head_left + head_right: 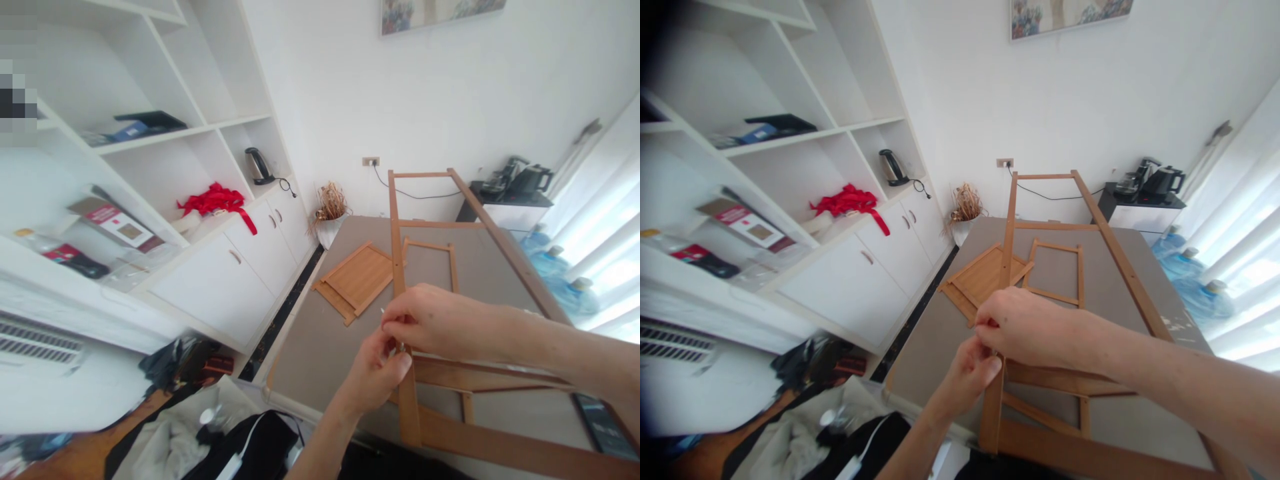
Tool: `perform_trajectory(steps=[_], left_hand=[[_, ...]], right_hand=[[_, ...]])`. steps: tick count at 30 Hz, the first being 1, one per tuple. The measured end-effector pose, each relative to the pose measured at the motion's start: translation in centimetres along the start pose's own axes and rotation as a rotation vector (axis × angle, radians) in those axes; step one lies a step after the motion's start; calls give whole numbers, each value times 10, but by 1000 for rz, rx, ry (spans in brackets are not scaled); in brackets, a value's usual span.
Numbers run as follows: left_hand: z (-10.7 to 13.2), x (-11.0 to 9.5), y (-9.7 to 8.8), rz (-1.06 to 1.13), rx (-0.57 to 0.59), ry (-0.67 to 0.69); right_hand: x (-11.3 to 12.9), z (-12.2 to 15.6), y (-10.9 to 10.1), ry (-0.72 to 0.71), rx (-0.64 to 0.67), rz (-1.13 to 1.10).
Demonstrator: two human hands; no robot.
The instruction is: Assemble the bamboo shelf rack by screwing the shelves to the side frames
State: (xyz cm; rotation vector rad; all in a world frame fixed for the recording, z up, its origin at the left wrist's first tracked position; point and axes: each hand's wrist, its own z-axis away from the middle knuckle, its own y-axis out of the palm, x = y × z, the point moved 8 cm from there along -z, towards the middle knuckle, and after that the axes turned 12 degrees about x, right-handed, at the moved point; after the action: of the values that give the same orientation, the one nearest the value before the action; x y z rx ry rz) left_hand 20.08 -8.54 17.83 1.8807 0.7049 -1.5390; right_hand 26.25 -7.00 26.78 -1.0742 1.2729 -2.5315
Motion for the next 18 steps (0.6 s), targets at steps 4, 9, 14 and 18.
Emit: perform_trajectory(steps=[4, 9, 14, 18], left_hand=[[-1, -1, 3, 39, 45, 37], [0, 2, 4, 41, 81, 52], [-1, 2, 4, 14, 73, 61], [-1, 1, 0, -56, 8, 41]], right_hand=[[1, 8, -4, 3, -18, 96], [5, 19, -8, 28, -36, 237], [12, 24, -8, -34, -48, 263], [18, 26, -6, -59, -12, 121]])
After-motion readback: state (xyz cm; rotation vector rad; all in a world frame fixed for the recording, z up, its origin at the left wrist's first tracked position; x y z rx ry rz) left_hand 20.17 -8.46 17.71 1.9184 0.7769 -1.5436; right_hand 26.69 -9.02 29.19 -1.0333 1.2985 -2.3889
